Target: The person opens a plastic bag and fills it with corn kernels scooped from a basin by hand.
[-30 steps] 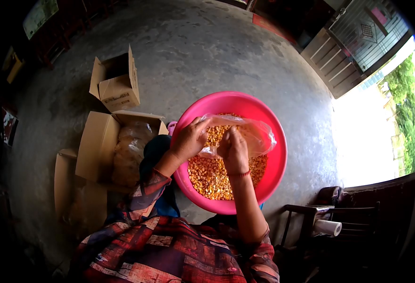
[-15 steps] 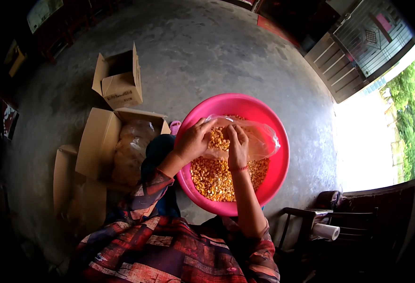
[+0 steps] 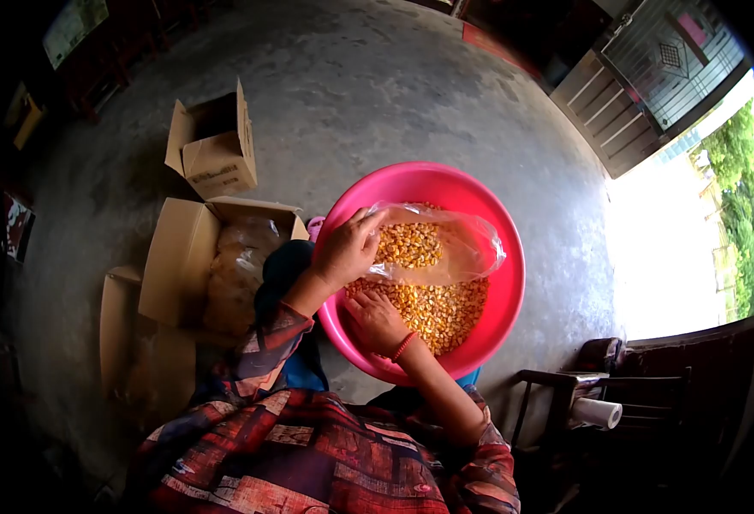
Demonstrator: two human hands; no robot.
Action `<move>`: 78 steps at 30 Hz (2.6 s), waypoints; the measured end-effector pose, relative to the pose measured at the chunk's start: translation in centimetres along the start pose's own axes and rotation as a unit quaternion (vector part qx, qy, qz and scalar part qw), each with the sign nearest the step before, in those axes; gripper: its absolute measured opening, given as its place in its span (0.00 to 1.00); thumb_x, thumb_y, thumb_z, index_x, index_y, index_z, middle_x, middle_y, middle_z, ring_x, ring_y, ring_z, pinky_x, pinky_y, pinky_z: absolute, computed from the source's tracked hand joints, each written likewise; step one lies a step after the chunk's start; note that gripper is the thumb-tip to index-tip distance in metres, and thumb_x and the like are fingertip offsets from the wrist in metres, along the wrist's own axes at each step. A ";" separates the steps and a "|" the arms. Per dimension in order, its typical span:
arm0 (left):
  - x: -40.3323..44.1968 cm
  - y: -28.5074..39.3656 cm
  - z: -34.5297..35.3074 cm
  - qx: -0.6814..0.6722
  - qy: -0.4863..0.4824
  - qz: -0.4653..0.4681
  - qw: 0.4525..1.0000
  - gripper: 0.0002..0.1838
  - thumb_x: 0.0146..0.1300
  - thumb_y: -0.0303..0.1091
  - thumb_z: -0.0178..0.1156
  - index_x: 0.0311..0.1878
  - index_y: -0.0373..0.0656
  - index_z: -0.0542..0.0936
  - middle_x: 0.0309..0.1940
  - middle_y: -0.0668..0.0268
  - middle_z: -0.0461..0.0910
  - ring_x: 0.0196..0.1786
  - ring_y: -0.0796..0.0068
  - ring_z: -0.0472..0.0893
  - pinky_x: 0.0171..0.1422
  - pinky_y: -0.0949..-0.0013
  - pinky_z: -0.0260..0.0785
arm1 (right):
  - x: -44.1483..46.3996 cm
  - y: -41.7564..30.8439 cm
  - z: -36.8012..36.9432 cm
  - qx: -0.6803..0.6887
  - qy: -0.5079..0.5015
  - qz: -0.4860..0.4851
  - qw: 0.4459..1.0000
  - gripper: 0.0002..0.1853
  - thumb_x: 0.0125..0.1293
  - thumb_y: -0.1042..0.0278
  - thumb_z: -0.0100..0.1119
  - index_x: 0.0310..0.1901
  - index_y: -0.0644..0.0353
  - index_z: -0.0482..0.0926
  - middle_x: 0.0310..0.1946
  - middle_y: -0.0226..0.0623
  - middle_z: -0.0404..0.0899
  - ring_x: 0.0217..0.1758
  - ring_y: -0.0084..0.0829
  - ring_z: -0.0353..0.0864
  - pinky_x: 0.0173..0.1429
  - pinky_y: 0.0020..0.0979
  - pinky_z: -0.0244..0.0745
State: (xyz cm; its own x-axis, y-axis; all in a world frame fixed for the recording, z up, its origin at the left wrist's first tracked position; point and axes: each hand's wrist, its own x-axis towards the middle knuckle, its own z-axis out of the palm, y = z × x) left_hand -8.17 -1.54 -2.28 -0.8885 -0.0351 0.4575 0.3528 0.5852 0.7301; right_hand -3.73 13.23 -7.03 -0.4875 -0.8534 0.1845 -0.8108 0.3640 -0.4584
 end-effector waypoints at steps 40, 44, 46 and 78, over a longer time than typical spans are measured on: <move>0.1 0.0 0.1 -0.016 -0.001 -0.017 1.000 0.20 0.56 0.22 0.51 0.55 0.35 0.72 0.47 0.49 0.74 0.50 0.50 0.75 0.52 0.59 0.70 | 2.6 1.0 -9.4 0.711 0.319 0.255 0.573 0.11 0.72 0.61 0.41 0.33 0.54 0.67 0.16 0.20 0.54 0.15 0.14 0.50 0.17 0.18 0.47; 0.1 0.1 -0.1 -0.004 -0.005 -0.010 1.000 0.21 0.56 0.22 0.50 0.56 0.35 0.71 0.48 0.49 0.74 0.49 0.50 0.75 0.51 0.59 0.70 | 4.7 4.5 -9.4 0.681 0.377 0.230 0.584 0.10 0.72 0.63 0.41 0.34 0.54 0.70 0.16 0.19 0.56 0.16 0.15 0.51 0.19 0.18 0.50; 0.1 0.3 -0.3 -0.001 -0.012 -0.018 1.000 0.21 0.57 0.23 0.49 0.56 0.35 0.71 0.48 0.50 0.74 0.50 0.50 0.75 0.52 0.59 0.70 | 5.5 6.1 -9.1 0.677 0.398 0.236 0.572 0.09 0.71 0.63 0.43 0.34 0.54 0.71 0.18 0.20 0.61 0.18 0.16 0.56 0.22 0.19 0.55; 0.0 0.1 -0.1 -0.004 -0.009 -0.016 1.000 0.20 0.57 0.23 0.50 0.55 0.35 0.72 0.47 0.49 0.74 0.49 0.50 0.76 0.51 0.59 0.70 | 0.4 0.1 -0.4 -0.029 0.011 -0.015 0.999 0.13 0.57 0.67 0.53 0.43 0.59 0.76 0.40 0.39 0.74 0.49 0.41 0.71 0.55 0.39 0.64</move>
State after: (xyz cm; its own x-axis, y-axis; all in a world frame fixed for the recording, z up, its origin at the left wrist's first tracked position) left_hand -8.10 -1.53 -2.18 -0.9045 -0.0384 0.4247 0.3268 0.5776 0.7481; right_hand -4.17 13.06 -6.68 -0.4691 -0.8560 0.2172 -0.8425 0.3600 -0.4008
